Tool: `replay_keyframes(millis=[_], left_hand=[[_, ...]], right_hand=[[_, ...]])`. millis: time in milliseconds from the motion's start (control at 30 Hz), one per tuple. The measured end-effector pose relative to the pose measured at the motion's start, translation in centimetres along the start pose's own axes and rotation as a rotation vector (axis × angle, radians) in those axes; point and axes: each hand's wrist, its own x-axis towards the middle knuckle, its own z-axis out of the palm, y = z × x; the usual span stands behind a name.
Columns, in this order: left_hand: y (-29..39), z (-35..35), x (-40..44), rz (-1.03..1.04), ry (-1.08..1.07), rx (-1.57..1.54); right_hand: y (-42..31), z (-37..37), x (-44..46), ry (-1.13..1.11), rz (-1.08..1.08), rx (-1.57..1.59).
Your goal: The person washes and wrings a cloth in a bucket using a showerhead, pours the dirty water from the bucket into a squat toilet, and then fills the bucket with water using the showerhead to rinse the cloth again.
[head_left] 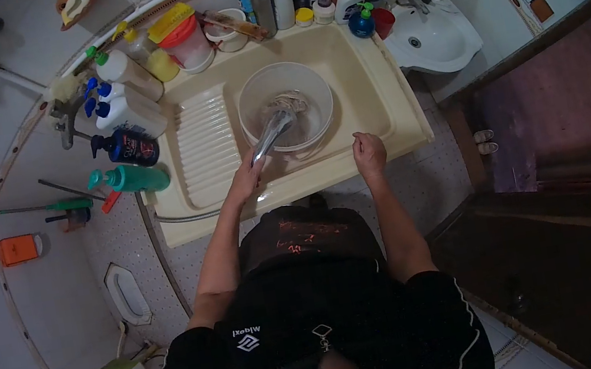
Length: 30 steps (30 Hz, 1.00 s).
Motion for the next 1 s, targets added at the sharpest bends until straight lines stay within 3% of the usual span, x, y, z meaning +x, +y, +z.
replay_keyframes(millis=[1000], left_hand=[[-0.6,0.0,0.1,-0.04,0.02,0.047]], right_hand=[[0.2,0.4,-0.2,0.05,-0.038,-0.036]])
